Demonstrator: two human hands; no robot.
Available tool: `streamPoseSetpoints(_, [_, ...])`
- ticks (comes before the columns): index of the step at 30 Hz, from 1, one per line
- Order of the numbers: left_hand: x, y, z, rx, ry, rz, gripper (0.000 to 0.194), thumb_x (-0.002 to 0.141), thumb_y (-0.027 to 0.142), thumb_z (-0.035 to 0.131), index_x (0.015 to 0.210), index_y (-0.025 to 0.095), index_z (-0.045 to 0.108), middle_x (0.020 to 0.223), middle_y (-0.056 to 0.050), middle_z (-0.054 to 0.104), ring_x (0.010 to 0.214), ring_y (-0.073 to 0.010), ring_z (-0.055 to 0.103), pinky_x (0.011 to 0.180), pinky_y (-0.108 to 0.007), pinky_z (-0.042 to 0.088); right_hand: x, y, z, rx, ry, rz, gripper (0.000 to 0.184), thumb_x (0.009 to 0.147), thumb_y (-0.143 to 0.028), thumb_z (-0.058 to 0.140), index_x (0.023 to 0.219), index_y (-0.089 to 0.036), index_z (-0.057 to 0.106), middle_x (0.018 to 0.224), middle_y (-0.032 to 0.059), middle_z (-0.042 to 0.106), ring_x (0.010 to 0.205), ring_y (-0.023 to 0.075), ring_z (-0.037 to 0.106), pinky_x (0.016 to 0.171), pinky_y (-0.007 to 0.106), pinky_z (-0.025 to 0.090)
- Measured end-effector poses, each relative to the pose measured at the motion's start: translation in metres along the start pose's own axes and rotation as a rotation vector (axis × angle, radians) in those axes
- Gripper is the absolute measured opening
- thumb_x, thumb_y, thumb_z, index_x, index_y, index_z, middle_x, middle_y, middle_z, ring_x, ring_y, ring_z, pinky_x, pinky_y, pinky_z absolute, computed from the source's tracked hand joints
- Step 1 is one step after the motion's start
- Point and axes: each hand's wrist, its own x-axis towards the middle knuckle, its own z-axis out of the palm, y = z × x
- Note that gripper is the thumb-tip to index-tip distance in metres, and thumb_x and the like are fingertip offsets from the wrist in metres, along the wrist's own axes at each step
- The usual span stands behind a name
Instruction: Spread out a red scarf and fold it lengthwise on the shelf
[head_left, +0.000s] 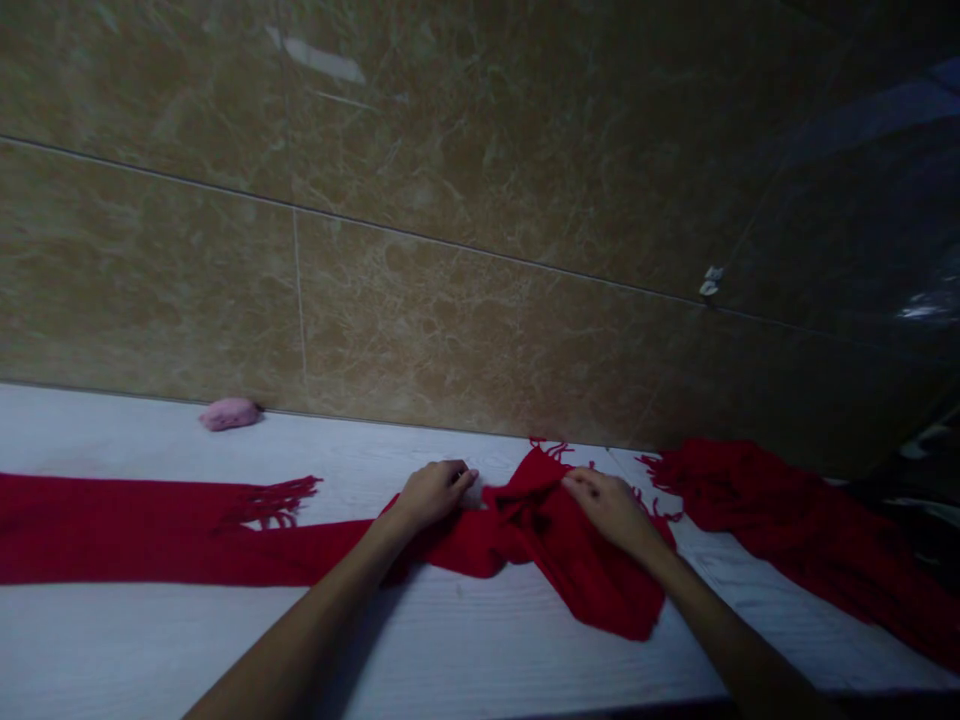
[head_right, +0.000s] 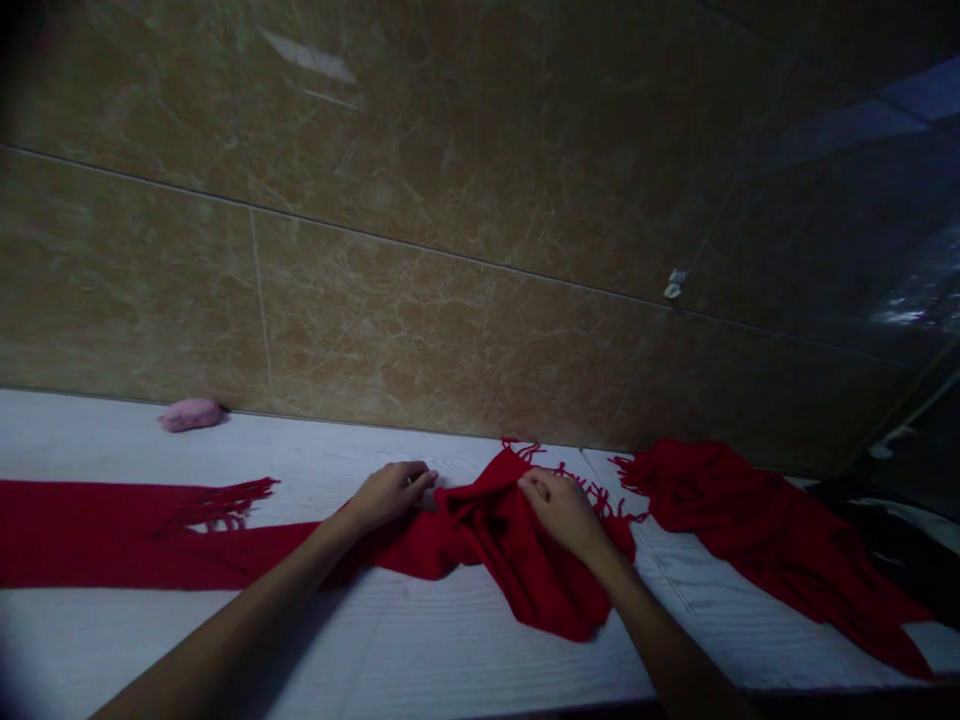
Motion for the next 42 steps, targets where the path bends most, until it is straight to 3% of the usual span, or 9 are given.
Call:
streamPoseSetpoints(3, [0.001, -0.002, -0.001, -0.040, -0.005, 0.055, 0.043, 0.103, 0.047, 0.040, 0.095, 0.021, 0.074, 0.092, -0.009, 0.078, 0.082, -0.0234, 0.070, 0.070, -0.030, 0.042, 0.004, 0.026, -0.038, 0.010, 0.218, 0.134, 0.046, 0.090, -0.061, 0.047, 0.081, -0.022, 0.070, 0.080, 0.0086, 0.075, 0.076, 0.0253, 0.069, 0.070, 0.034, 0.051])
streamPoseSetpoints(6, [-0.001, 0.000, -0.003, -0.069, -0.036, 0.135, 0.048, 0.101, 0.053, 0.041, 0.089, 0.021, 0.075, 0.086, -0.007, 0.078, 0.076, -0.0222, 0.068, 0.068, -0.029, 0.041, -0.004, 0.056, -0.063, -0.016, 0.077, 0.220, 0.049, 0.081, -0.068, 0.052, 0.068, -0.023, 0.066, 0.068, 0.0077, 0.071, 0.067, 0.0251, 0.066, 0.064, 0.034, 0.050])
streamPoseSetpoints(9, [-0.006, 0.004, -0.007, -0.086, -0.090, 0.205, 0.053, 0.099, 0.061, 0.043, 0.085, 0.022, 0.077, 0.080, -0.004, 0.076, 0.071, -0.0203, 0.065, 0.065, -0.029, 0.039, -0.016, 0.080, -0.074, 0.049, 0.089, 0.258, 0.046, 0.080, -0.065, 0.054, 0.073, -0.022, 0.070, 0.077, 0.0088, 0.076, 0.075, 0.0261, 0.070, 0.069, 0.034, 0.054])
streamPoseSetpoints(16, [-0.008, 0.001, -0.005, -0.074, -0.082, 0.160, 0.040, 0.091, 0.055, 0.058, 0.096, 0.021, 0.078, 0.085, -0.005, 0.076, 0.075, -0.0208, 0.066, 0.066, -0.028, 0.041, -0.032, 0.116, -0.074, -0.250, -0.136, 0.347, 0.031, 0.089, -0.041, 0.051, 0.072, -0.022, 0.070, 0.082, 0.0092, 0.077, 0.080, 0.0256, 0.071, 0.071, 0.033, 0.050])
streamPoseSetpoints(19, [-0.006, -0.005, 0.001, -0.058, -0.091, 0.136, 0.037, 0.091, 0.051, 0.056, 0.092, 0.020, 0.077, 0.083, -0.006, 0.076, 0.074, -0.0213, 0.066, 0.065, -0.029, 0.042, -0.029, 0.120, -0.064, -0.407, -0.202, 0.375, 0.022, 0.089, -0.033, 0.056, 0.081, -0.021, 0.073, 0.087, 0.0094, 0.076, 0.083, 0.0254, 0.070, 0.071, 0.033, 0.049])
streamPoseSetpoints(24, [-0.004, -0.007, 0.005, -0.076, -0.070, 0.116, 0.037, 0.091, 0.050, 0.053, 0.095, 0.022, 0.078, 0.090, -0.006, 0.078, 0.080, -0.0226, 0.067, 0.068, -0.029, 0.044, 0.008, 0.088, -0.031, -0.238, 0.037, 0.069, 0.019, 0.092, -0.027, 0.056, 0.098, -0.020, 0.074, 0.104, 0.0112, 0.073, 0.099, 0.0238, 0.068, 0.090, 0.035, 0.052])
streamPoseSetpoints(30, [-0.003, -0.005, 0.006, -0.098, -0.073, 0.113, 0.042, 0.093, 0.052, 0.051, 0.097, 0.021, 0.079, 0.093, -0.007, 0.079, 0.082, -0.0226, 0.069, 0.073, -0.030, 0.047, 0.054, 0.029, 0.045, 0.040, -0.060, -0.176, 0.012, 0.091, -0.020, 0.061, 0.096, -0.020, 0.073, 0.098, 0.0060, 0.070, 0.089, 0.0181, 0.065, 0.086, 0.032, 0.052])
streamPoseSetpoints(35, [-0.002, -0.004, 0.006, -0.115, -0.066, 0.100, 0.038, 0.092, 0.045, 0.053, 0.104, 0.021, 0.079, 0.090, -0.005, 0.079, 0.079, -0.0201, 0.067, 0.070, -0.027, 0.047, 0.054, 0.024, 0.098, 0.134, -0.077, -0.178, 0.011, 0.094, -0.018, 0.061, 0.092, -0.021, 0.071, 0.095, 0.0038, 0.068, 0.086, 0.0167, 0.064, 0.085, 0.032, 0.053])
streamPoseSetpoints(42, [-0.001, -0.012, 0.008, -0.208, -0.118, 0.156, 0.035, 0.093, 0.043, 0.058, 0.106, 0.021, 0.081, 0.099, -0.006, 0.081, 0.087, -0.0214, 0.069, 0.080, -0.028, 0.052, 0.051, 0.037, 0.096, 0.223, -0.223, -0.221, 0.010, 0.094, -0.025, 0.064, 0.096, -0.021, 0.073, 0.099, 0.0061, 0.072, 0.090, 0.0202, 0.067, 0.094, 0.040, 0.054])
